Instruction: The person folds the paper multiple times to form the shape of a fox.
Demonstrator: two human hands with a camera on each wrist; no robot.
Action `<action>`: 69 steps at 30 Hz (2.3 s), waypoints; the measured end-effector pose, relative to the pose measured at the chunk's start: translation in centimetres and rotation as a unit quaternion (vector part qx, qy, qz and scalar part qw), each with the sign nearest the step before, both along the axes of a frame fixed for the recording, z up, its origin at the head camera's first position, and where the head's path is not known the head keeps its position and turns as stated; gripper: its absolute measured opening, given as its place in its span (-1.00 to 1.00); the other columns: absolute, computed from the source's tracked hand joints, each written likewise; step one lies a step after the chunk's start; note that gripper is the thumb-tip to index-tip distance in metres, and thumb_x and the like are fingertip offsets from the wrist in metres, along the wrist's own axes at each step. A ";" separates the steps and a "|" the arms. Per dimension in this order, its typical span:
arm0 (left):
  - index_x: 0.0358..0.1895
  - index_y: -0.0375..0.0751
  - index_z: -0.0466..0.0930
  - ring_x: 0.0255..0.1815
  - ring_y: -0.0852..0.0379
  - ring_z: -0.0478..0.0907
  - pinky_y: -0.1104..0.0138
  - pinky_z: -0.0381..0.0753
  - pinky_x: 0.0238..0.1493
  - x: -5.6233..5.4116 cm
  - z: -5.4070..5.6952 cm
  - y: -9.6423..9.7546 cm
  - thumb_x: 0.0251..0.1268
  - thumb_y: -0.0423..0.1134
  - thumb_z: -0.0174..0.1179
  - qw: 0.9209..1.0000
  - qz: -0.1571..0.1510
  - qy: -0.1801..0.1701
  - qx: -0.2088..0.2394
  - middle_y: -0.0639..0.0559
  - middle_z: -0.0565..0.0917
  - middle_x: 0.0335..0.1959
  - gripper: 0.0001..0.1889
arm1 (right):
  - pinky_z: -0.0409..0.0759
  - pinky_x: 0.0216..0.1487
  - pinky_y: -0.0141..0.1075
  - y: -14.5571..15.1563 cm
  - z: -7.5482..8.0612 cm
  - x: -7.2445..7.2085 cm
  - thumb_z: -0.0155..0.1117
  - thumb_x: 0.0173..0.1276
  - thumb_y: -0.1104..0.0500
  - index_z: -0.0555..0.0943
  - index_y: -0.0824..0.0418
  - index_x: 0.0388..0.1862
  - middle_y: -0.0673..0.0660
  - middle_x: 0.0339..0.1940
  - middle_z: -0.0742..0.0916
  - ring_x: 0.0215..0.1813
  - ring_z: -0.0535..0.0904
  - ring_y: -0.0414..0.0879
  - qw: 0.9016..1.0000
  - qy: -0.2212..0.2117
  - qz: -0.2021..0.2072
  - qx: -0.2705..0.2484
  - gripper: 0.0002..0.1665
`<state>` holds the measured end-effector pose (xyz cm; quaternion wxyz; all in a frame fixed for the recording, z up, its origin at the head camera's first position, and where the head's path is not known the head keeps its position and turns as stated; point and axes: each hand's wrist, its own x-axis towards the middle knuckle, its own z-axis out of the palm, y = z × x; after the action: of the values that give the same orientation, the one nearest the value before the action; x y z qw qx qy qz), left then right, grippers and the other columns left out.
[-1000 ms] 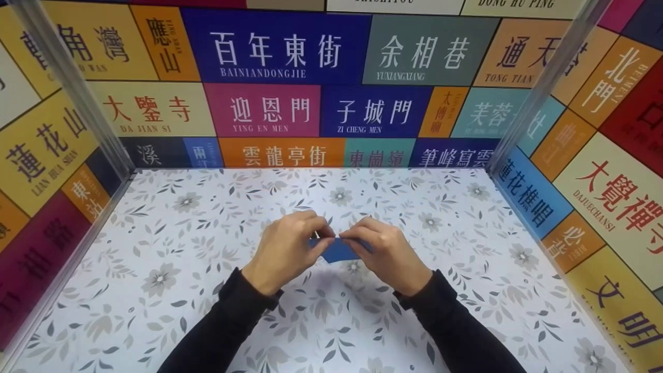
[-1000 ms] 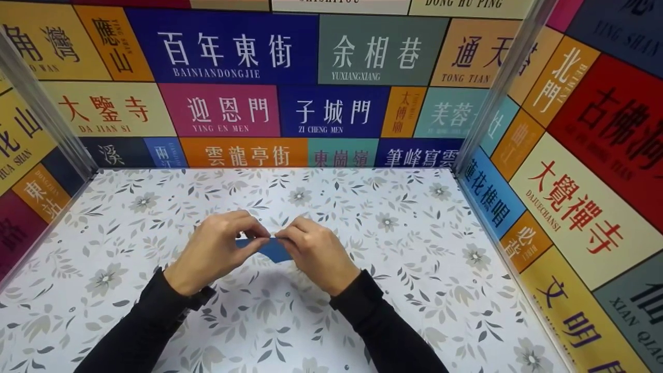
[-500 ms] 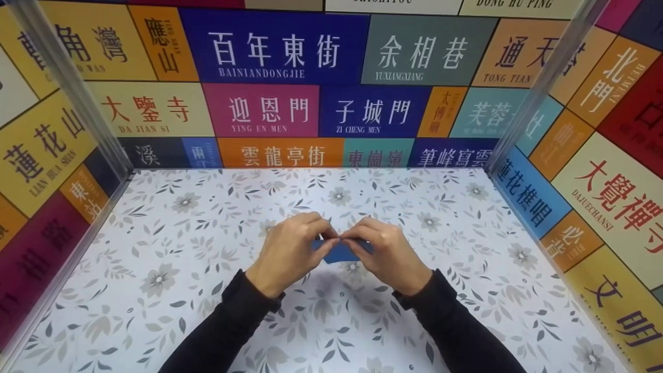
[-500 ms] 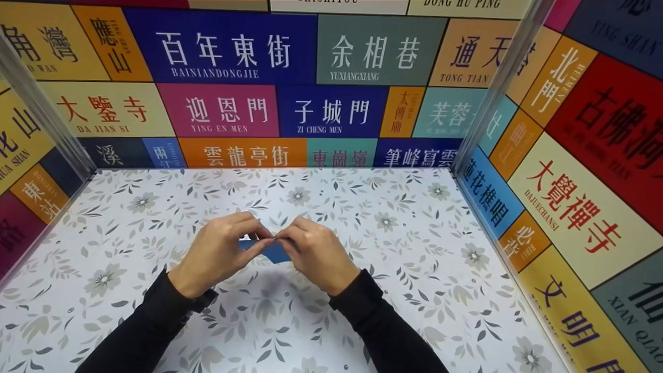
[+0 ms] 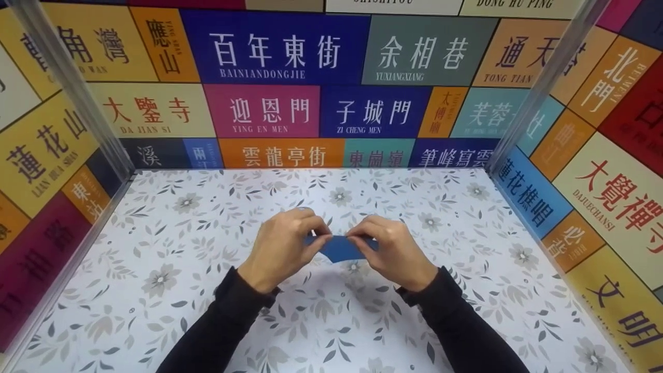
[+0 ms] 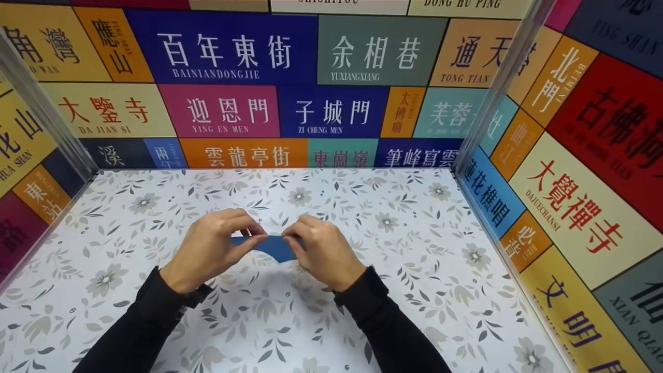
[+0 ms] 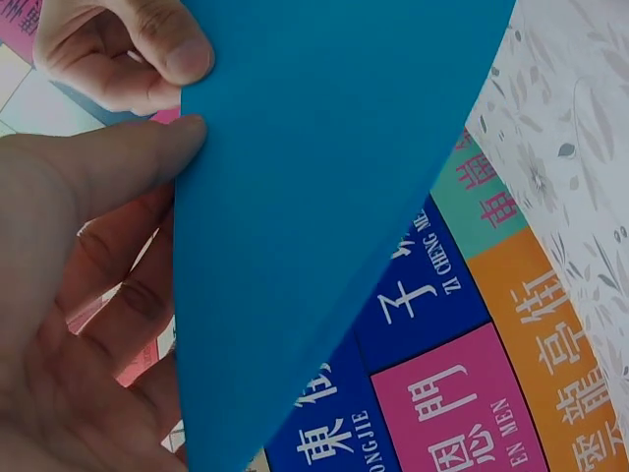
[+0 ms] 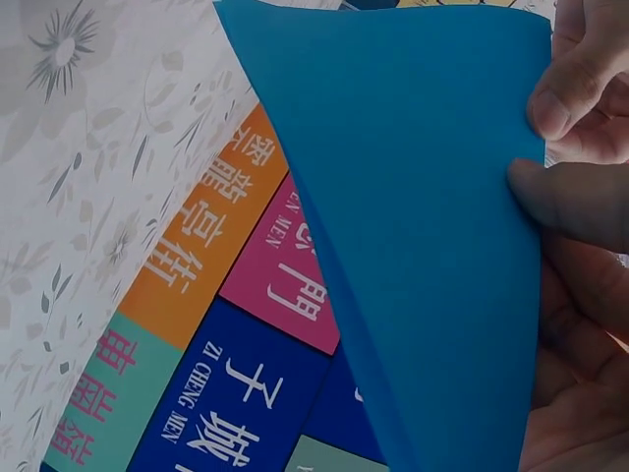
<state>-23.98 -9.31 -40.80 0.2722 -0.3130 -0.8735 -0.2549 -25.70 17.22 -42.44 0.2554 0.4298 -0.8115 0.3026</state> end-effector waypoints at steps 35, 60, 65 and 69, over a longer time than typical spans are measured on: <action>-0.15 -0.01 0.95 -0.24 0.07 0.84 0.18 0.82 -0.22 -1.4 2.3 -5.3 0.49 -0.17 0.64 0.998 0.053 -0.034 0.019 0.07 0.93 -0.22 -0.94 | 0.92 -0.06 -0.22 3.2 1.4 -1.5 0.62 0.44 0.48 0.90 0.24 -0.07 0.06 -0.15 0.93 -0.13 0.89 -0.07 0.999 0.005 -0.037 -0.013 -0.80; -0.01 -0.02 0.92 -0.15 -0.06 0.86 0.14 0.84 -0.17 -1.5 2.1 -5.4 0.48 -0.15 0.65 0.997 0.059 -0.056 0.018 0.02 0.91 -0.09 -0.84 | 0.91 -0.08 -0.20 3.2 1.1 -1.5 0.63 0.50 0.40 0.91 0.18 0.00 0.06 -0.13 0.92 -0.11 0.88 -0.11 0.999 -0.007 -0.044 0.003 -0.80; 0.01 -0.03 0.91 -0.15 -0.05 0.84 0.15 0.83 -0.19 -1.6 2.0 -5.4 0.48 -0.14 0.66 0.996 0.069 -0.054 0.017 0.02 0.91 -0.08 -0.82 | 0.90 -0.10 -0.22 3.1 1.0 -1.5 0.64 0.49 0.40 0.91 0.18 0.01 0.05 -0.13 0.92 -0.13 0.88 -0.12 0.999 -0.014 -0.036 0.001 -0.79; 0.00 -0.05 0.90 -0.16 -0.02 0.82 0.16 0.81 -0.20 -1.6 2.0 -5.5 0.48 -0.12 0.66 0.996 0.076 -0.053 0.012 0.02 0.91 -0.07 -0.81 | 0.90 -0.09 -0.24 2.9 0.9 -1.6 0.63 0.49 0.40 0.91 0.17 0.01 0.04 -0.14 0.93 -0.13 0.88 -0.13 0.999 -0.017 -0.031 0.001 -0.79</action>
<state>-25.60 -14.85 -38.78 0.2478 -0.2287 -0.9048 -0.2600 -27.30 20.10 -41.53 0.2509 0.3994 -0.8290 0.3006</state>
